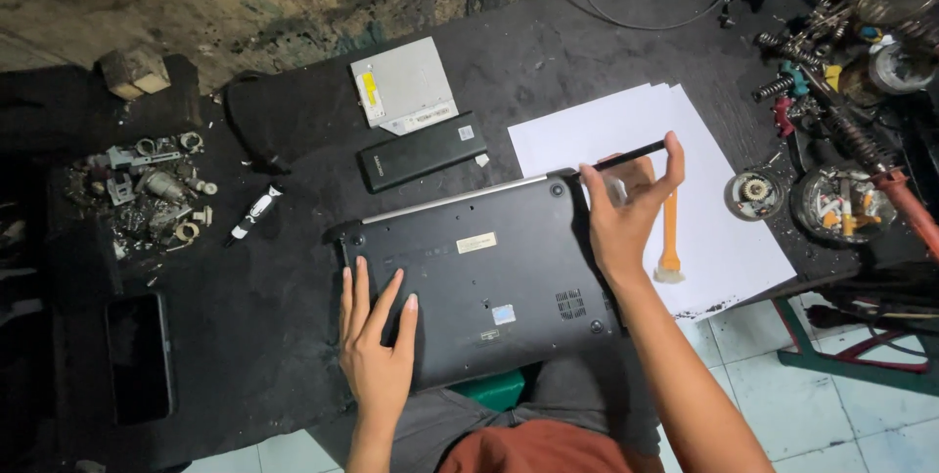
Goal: Using a prying tool and a brush to carefully detach the back cover of a laptop on a repair bench.
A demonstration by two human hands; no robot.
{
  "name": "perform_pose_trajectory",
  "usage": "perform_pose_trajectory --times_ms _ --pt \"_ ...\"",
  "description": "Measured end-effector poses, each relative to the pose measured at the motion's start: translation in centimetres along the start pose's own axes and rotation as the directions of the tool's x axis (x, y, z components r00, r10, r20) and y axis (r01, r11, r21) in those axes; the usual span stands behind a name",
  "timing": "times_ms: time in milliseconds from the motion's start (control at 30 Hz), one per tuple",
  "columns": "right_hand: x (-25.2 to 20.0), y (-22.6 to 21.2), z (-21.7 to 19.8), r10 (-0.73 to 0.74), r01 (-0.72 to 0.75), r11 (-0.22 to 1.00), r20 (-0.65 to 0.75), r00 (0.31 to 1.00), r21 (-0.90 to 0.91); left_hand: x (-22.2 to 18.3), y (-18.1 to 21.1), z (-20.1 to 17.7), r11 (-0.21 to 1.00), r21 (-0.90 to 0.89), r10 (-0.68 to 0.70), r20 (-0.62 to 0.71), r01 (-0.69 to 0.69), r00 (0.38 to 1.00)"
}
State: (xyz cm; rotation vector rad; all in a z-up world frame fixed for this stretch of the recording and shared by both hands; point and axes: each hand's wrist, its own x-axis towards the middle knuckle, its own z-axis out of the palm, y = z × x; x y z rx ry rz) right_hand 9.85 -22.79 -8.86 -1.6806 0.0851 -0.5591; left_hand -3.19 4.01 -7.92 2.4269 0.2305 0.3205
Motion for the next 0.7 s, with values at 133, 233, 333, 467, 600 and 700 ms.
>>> perform_pose_trajectory --times_ms 133,233,333,467,600,700 --pt "-0.1 -1.1 0.0 -0.101 0.101 0.995 0.054 0.993 0.001 -0.1 -0.1 -0.2 1.0 -0.025 0.0 0.024 0.0 1.0" --pt "-0.2 -0.2 0.1 -0.044 0.045 0.999 0.018 0.999 -0.018 -0.2 -0.6 0.1 0.999 -0.037 0.034 -0.009 -0.035 0.999" --pt "-0.1 -0.4 0.1 -0.14 0.145 0.988 0.088 0.986 -0.051 0.0 -0.3 -0.3 0.998 -0.048 0.042 -0.013 -0.043 0.999" --pt "-0.1 -1.3 0.2 -0.084 0.094 0.993 0.129 0.988 -0.075 -0.3 -0.6 -0.3 0.997 -0.061 0.05 -0.029 -0.052 0.998" --pt "-0.1 -2.9 1.0 -0.283 0.321 0.932 0.216 0.934 -0.167 -0.3 -0.7 -0.3 0.996 -0.063 0.065 -0.039 -0.068 0.997" --pt "-1.7 -5.4 3.5 -0.174 0.176 0.984 0.214 0.961 0.007 -0.2 -0.7 -0.4 0.996 -0.062 0.062 -0.034 -0.064 0.997"
